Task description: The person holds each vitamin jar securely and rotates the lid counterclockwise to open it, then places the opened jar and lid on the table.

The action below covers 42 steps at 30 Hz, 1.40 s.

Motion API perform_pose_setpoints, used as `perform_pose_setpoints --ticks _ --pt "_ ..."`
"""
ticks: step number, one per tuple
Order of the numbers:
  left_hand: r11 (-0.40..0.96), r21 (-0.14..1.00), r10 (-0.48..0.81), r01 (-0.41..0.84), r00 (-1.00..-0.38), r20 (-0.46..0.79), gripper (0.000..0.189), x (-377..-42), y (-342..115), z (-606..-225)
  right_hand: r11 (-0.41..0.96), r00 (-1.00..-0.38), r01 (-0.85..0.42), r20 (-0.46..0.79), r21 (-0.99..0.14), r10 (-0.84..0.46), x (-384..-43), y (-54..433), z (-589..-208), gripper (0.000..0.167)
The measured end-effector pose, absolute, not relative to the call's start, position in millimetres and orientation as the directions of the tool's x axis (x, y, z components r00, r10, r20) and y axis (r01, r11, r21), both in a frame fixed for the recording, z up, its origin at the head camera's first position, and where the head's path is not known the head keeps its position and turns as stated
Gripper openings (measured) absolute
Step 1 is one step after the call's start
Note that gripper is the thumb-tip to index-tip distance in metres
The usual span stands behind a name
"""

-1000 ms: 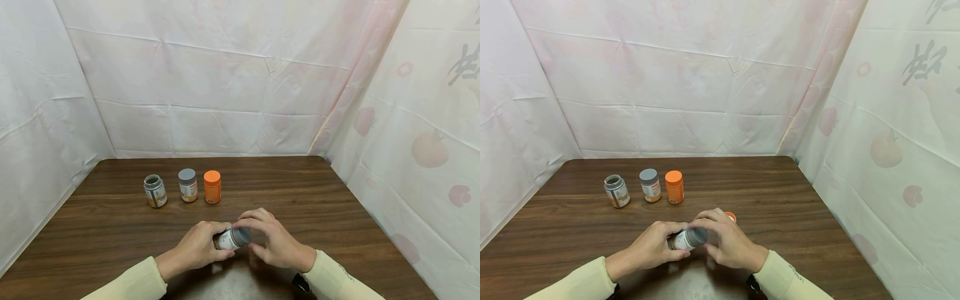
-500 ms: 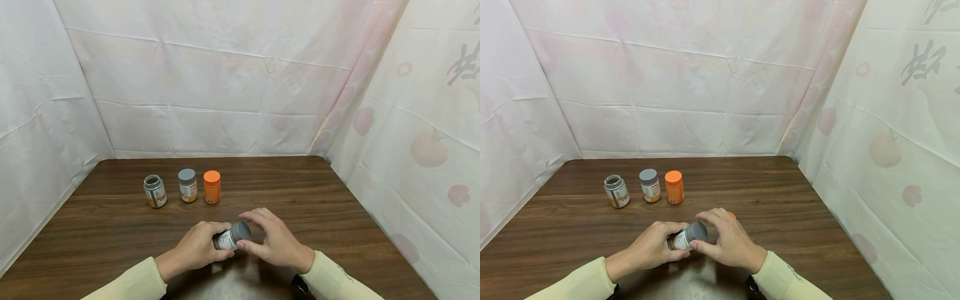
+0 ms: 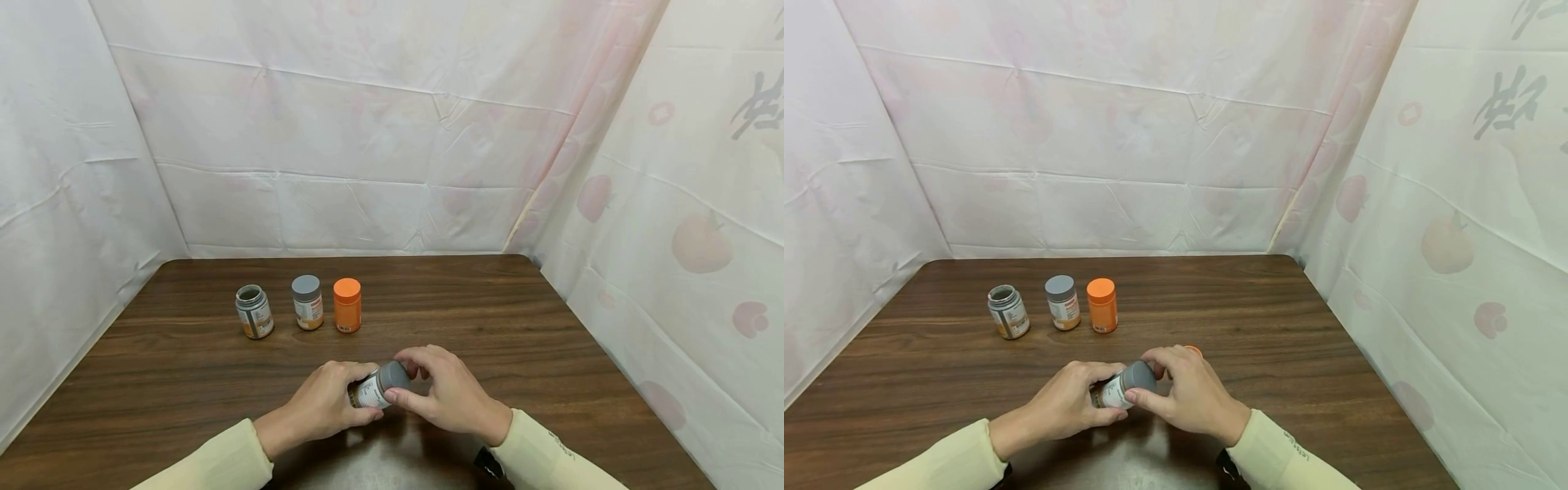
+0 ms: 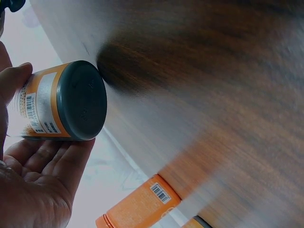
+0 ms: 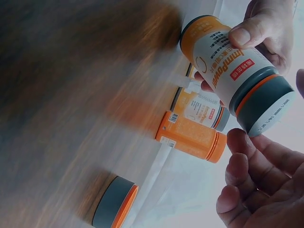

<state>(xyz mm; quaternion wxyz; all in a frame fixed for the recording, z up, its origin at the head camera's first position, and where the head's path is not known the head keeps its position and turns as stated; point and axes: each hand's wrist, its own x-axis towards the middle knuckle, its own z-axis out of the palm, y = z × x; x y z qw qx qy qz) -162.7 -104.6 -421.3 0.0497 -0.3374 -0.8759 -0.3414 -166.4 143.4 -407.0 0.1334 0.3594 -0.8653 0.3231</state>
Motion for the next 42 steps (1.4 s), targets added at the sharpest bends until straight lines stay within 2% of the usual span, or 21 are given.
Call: perform_pose_setpoints --ticks 18,31,42 --pt "0.552 0.557 0.556 0.621 -0.772 0.310 0.037 -163.7 -105.1 -421.4 0.435 -0.653 -0.751 0.463 -0.497 -0.600 -168.8 146.9 -404.3 0.047" --pt "0.555 0.564 0.552 0.611 -0.778 0.299 0.045 -163.7 -105.6 -420.4 0.333 -0.522 -0.847 0.527 -0.415 -0.671 -171.7 148.6 -401.9 0.058" --pt "0.546 0.571 0.555 0.613 -0.775 0.301 0.041 -163.8 -105.7 -421.0 0.320 -0.504 -0.857 0.527 -0.405 -0.684 -171.2 148.9 -401.1 0.063"
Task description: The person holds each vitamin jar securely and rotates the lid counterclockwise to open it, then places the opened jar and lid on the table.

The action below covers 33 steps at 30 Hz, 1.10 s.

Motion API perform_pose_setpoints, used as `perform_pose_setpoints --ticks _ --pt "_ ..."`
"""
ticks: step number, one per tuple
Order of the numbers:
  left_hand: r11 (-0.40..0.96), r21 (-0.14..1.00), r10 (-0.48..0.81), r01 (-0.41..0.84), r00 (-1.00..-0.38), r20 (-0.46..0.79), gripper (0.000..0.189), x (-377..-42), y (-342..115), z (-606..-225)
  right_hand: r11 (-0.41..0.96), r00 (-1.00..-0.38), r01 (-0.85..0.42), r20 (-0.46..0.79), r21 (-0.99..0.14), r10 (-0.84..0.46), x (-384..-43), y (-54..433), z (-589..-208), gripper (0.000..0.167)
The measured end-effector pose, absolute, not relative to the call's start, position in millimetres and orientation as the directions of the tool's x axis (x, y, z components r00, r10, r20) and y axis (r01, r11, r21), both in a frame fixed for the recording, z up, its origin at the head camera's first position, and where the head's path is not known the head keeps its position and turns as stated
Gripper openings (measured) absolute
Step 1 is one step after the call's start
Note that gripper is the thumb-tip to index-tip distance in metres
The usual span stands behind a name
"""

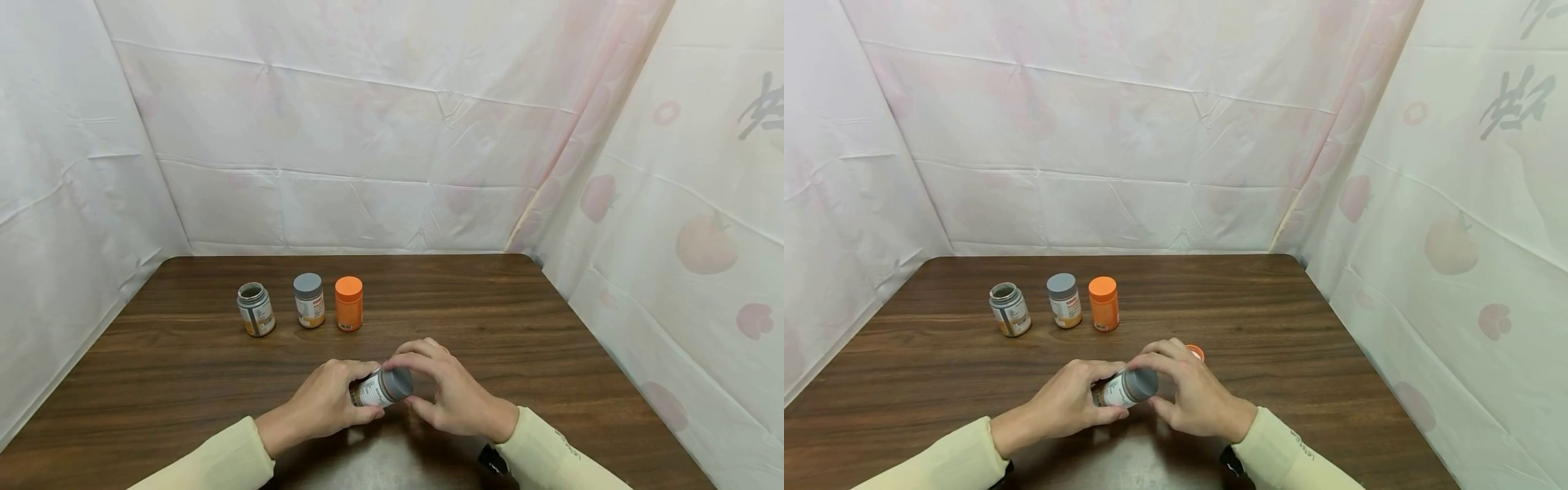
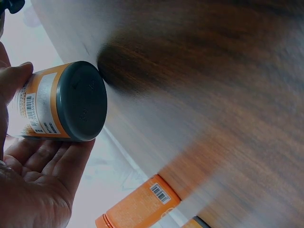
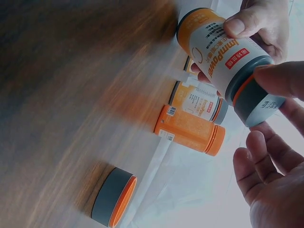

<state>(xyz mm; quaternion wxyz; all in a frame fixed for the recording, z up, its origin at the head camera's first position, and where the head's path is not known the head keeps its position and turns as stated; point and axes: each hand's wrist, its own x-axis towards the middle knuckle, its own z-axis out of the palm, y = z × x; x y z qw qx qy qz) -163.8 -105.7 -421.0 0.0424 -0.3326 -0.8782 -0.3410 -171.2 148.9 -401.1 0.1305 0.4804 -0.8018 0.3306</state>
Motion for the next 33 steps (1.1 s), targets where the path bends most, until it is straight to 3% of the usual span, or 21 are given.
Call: perform_pose_setpoints --ticks 9,20,33 --pt "0.554 0.560 0.552 0.616 -0.775 0.306 0.043 -162.7 -105.8 -421.2 0.320 -0.510 -0.854 0.536 -0.410 -0.673 -170.5 146.3 -401.3 0.068" --pt "0.551 0.579 0.549 0.601 -0.783 0.290 0.038 -162.1 -105.3 -420.3 0.500 -0.698 -0.716 0.471 -0.487 -0.540 -166.2 144.4 -404.1 0.049" --pt "0.531 0.590 0.553 0.608 -0.776 0.303 0.037 -161.9 -105.4 -420.7 0.521 -0.722 -0.690 0.427 -0.502 -0.544 -166.3 144.2 -404.1 0.041"
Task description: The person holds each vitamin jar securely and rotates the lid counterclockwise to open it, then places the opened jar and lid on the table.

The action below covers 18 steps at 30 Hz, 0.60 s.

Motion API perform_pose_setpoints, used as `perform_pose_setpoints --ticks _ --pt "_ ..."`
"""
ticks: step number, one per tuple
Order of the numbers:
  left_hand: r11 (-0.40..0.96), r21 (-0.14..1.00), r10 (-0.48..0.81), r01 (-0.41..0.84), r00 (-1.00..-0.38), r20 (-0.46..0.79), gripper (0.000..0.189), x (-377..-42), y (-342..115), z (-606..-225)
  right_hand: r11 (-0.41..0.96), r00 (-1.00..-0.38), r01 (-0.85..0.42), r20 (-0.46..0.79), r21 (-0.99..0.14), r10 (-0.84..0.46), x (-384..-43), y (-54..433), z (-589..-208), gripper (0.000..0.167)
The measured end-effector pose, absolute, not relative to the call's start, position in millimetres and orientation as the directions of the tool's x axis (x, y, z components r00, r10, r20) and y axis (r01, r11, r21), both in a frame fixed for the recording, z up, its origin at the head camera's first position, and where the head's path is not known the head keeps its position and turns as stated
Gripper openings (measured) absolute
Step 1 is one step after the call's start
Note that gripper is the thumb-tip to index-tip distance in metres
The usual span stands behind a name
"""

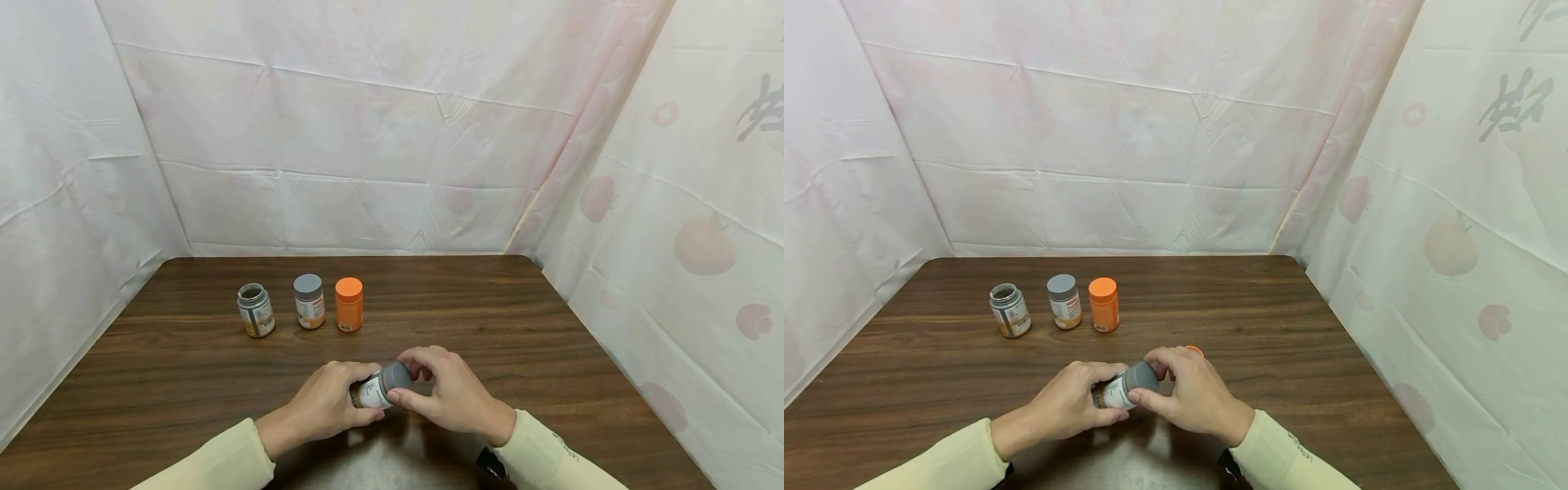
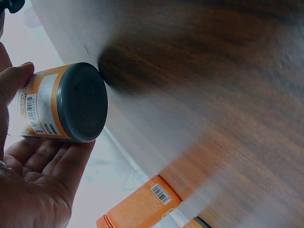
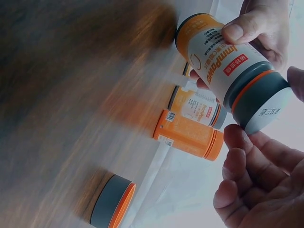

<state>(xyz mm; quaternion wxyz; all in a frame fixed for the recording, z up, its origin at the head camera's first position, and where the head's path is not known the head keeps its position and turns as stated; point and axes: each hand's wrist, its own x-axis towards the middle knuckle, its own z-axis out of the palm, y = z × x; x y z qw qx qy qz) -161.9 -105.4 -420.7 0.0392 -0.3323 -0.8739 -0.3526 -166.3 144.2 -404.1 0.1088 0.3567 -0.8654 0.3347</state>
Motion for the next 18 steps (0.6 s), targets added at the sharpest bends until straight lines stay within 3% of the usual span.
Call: perform_pose_setpoints --ticks 18 --pt "0.546 0.579 0.556 0.605 -0.779 0.290 0.041 -162.6 -105.8 -420.7 0.398 -0.632 -0.763 0.459 -0.510 -0.624 -170.5 149.0 -402.2 0.050"
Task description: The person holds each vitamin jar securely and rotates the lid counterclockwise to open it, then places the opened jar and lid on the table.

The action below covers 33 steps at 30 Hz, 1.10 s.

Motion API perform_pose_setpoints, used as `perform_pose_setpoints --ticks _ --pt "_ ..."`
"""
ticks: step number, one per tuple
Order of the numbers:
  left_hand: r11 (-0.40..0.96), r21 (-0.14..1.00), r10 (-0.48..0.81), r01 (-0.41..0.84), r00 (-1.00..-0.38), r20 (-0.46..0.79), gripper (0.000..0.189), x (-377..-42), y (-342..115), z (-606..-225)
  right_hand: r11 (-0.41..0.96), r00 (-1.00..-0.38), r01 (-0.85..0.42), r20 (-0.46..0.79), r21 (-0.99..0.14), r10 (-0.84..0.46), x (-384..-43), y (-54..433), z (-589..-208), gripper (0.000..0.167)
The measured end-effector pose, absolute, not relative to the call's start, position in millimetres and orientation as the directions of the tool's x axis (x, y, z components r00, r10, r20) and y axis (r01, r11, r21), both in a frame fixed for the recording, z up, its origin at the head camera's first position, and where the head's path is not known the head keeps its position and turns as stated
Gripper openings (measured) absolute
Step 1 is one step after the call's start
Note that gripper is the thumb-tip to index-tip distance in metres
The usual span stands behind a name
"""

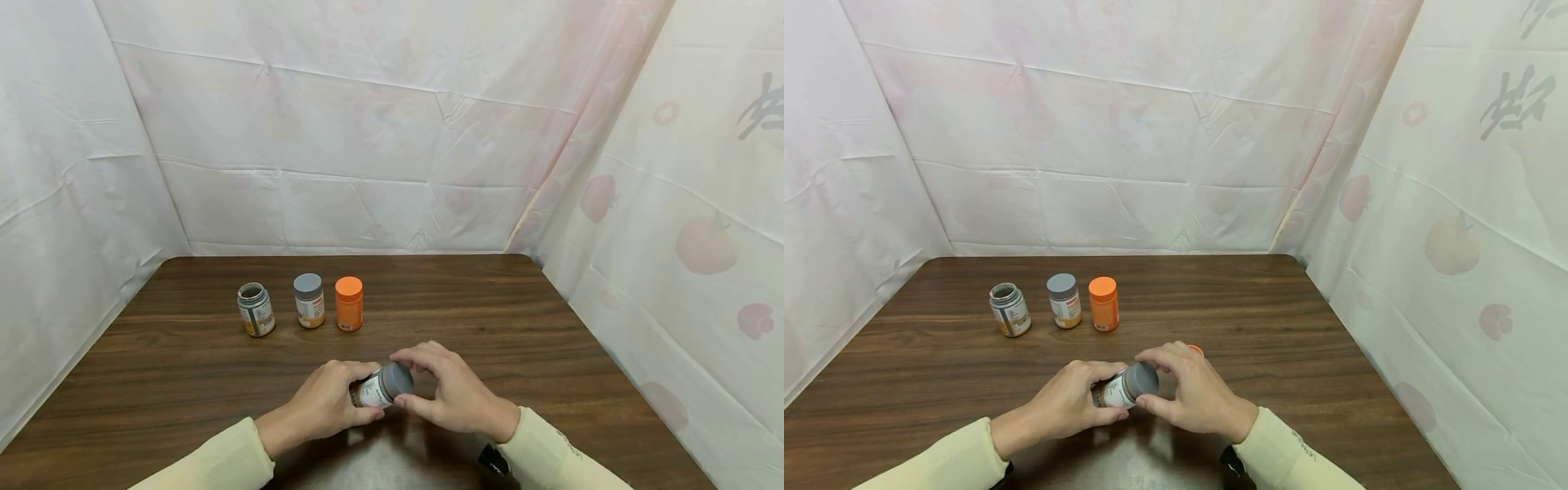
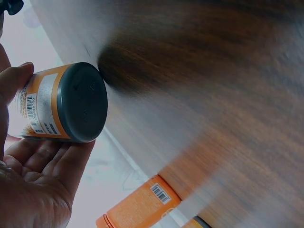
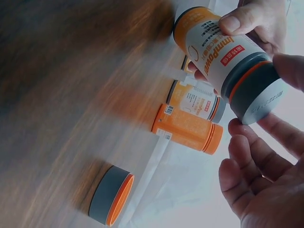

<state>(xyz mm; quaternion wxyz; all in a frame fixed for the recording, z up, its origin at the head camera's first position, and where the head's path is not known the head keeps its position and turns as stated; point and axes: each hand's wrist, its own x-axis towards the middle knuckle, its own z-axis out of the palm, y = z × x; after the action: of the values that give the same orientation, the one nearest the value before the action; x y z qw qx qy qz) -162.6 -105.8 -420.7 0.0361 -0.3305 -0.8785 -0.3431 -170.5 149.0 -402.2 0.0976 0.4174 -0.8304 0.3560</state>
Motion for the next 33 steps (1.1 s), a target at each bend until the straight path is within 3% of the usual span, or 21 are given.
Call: perform_pose_setpoints --ticks 9,25,28,33 --pt "0.549 0.564 0.555 0.617 -0.774 0.306 0.045 -163.0 -106.2 -420.8 0.307 -0.518 -0.843 0.519 -0.441 -0.680 -173.4 150.0 -399.5 0.057" --pt "0.549 0.562 0.554 0.618 -0.773 0.309 0.042 -163.4 -106.0 -420.4 0.308 -0.493 -0.863 0.533 -0.401 -0.688 -173.9 148.7 -398.6 0.069" --pt "0.548 0.567 0.553 0.615 -0.775 0.306 0.041 -163.5 -105.9 -420.7 0.317 -0.519 -0.847 0.539 -0.425 -0.663 -173.0 147.2 -398.5 0.066" --pt "0.550 0.573 0.551 0.608 -0.779 0.298 0.041 -163.2 -106.1 -420.8 0.410 -0.636 -0.767 0.493 -0.494 -0.594 -169.1 145.9 -399.7 0.053"
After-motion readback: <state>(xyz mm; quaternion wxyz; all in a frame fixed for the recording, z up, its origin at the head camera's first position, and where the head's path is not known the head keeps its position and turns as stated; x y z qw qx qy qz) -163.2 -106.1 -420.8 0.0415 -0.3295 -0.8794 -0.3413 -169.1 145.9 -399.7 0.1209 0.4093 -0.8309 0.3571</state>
